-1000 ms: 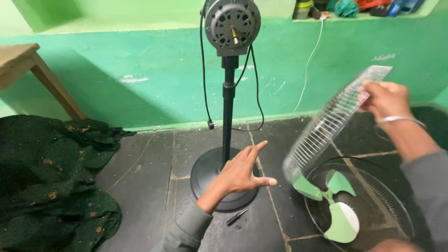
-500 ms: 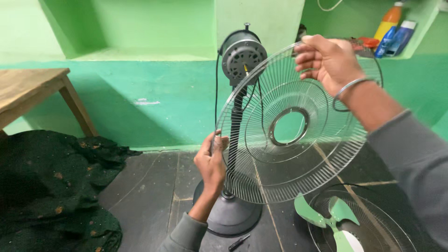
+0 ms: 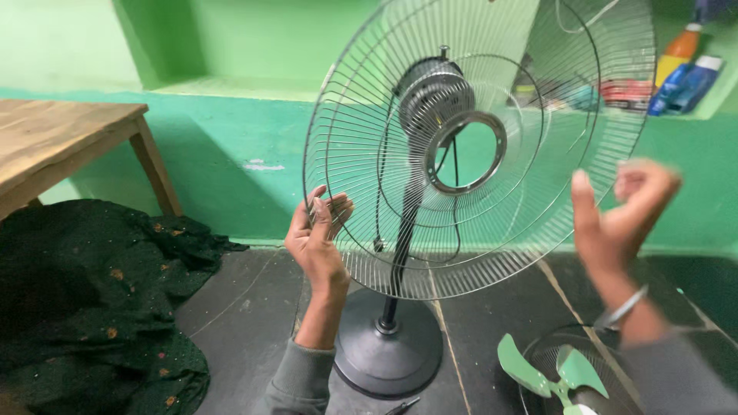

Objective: The person reassembles a standing electric fan by attaching the front wire cage to the motor housing and securing it with a screw. The fan blades remain detached and are not installed during the clip.

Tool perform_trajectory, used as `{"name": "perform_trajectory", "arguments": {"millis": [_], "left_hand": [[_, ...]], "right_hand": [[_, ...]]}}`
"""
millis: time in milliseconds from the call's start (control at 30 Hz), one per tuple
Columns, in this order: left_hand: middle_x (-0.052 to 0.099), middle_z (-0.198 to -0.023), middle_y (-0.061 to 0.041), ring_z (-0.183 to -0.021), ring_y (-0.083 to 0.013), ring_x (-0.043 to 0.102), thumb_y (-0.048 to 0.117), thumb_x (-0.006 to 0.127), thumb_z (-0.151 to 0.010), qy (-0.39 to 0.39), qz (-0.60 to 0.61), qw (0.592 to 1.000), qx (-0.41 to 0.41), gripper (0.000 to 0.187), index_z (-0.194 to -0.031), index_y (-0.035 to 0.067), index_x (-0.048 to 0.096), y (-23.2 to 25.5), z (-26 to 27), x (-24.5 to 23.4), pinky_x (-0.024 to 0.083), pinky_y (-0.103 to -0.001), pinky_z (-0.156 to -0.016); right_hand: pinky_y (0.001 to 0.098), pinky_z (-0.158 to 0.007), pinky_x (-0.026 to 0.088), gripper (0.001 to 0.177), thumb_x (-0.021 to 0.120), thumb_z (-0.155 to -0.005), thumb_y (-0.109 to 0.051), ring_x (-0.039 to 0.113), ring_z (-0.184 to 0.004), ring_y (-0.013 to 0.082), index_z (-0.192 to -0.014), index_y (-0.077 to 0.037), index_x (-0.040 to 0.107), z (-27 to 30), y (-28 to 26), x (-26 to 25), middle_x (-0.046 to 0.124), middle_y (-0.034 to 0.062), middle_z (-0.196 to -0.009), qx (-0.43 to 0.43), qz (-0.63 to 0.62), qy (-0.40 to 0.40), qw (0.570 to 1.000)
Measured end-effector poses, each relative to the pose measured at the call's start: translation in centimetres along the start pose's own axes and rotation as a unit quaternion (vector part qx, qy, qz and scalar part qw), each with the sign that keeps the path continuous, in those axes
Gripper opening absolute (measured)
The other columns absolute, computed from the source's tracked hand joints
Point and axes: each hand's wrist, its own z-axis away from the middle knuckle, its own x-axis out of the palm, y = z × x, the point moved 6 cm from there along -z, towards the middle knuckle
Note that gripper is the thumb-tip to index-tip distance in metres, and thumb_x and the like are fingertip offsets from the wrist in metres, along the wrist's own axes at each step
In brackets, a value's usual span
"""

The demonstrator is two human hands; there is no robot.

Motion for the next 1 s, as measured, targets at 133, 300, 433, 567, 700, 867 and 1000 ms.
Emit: {"name": "perform_trajectory", "arguments": {"millis": [133,300,433,567,700,867,1000], "left_hand": [[0.074,-0.101,-0.018,-0.094,-0.0274,0.075,0.026,0.057,-0.102,0.078,0.018,0.996,-0.044,0.035,-0.123,-0.002,0.062,-0.7,-0.4,-1.0,0.066,-0.044,-0.087],[0.07,-0.107,-0.021,-0.098,-0.0312,0.072,0.027,0.051,-0.104,0.119,0.109,0.981,-0.104,0.034,-0.126,0.001,0.055,-4.4,0.8,-0.8,0.061,-0.045,-0.091],[0.068,-0.112,-0.021,-0.103,-0.0321,0.069,0.027,0.047,-0.106,0.134,0.116,0.976,-0.128,0.035,-0.129,0.002,0.052,-6.5,0.9,-0.7,0.059,-0.046,-0.095],[0.069,-0.112,-0.021,-0.104,-0.0318,0.069,0.03,0.045,-0.106,0.128,0.094,0.977,-0.139,0.037,-0.129,0.003,0.053,-8.2,0.6,-1.3,0.058,-0.045,-0.096],[0.068,-0.111,-0.023,-0.102,-0.0349,0.069,0.038,0.045,-0.104,0.134,0.072,0.972,-0.181,0.043,-0.128,0.004,0.055,-9.7,0.8,-3.1,0.056,-0.048,-0.094],[0.069,-0.112,-0.024,-0.107,-0.0378,0.069,0.048,0.043,-0.102,0.138,0.041,0.959,-0.242,0.053,-0.127,0.002,0.057,-11.1,1.3,-5.0,0.057,-0.049,-0.098],[0.068,-0.115,-0.023,-0.111,-0.0376,0.068,0.052,0.042,-0.102,0.102,0.047,0.961,-0.252,0.058,-0.128,0.001,0.056,-11.5,1.1,-5.8,0.055,-0.049,-0.102]], "right_hand": [[0.0385,-0.102,0.044,0.069,0.082,-0.104,-0.038,0.043,-0.113,0.0159,-0.142,-0.003,0.037,8.7,3.6,1.3,0.038,0.0059,-0.127,0.224,-0.106,0.051,0.968],[0.0356,-0.09,0.05,0.051,0.061,-0.096,-0.029,0.059,-0.121,0.0166,-0.142,-0.008,0.055,13.8,4.8,8.3,0.062,0.0111,-0.136,0.487,-0.302,-0.206,0.793],[0.0391,-0.081,0.058,0.037,0.054,-0.103,-0.017,0.069,-0.097,0.0257,-0.135,0.001,0.059,12.7,4.2,10.3,0.069,0.0204,-0.11,0.47,-0.394,-0.202,0.763],[0.0381,-0.08,0.057,0.033,0.053,-0.102,-0.016,0.07,-0.094,0.0217,-0.128,0.003,0.059,11.5,5.3,11.0,0.073,0.0163,-0.109,0.467,-0.382,-0.212,0.768],[0.036,-0.076,0.057,0.03,0.052,-0.103,-0.016,0.071,-0.093,0.0224,-0.126,0.003,0.059,11.7,6.2,11.5,0.073,0.0175,-0.109,0.451,-0.368,-0.222,0.782],[0.0341,-0.073,0.058,0.029,0.051,-0.103,-0.016,0.072,-0.093,0.0219,-0.125,0.001,0.059,11.2,7.4,11.8,0.074,0.0176,-0.109,0.427,-0.356,-0.229,0.799],[0.0348,-0.069,0.058,0.028,0.052,-0.104,-0.016,0.071,-0.091,0.0217,-0.124,0.002,0.06,11.0,8.4,12.6,0.074,0.0178,-0.108,0.417,-0.361,-0.225,0.803]]}}
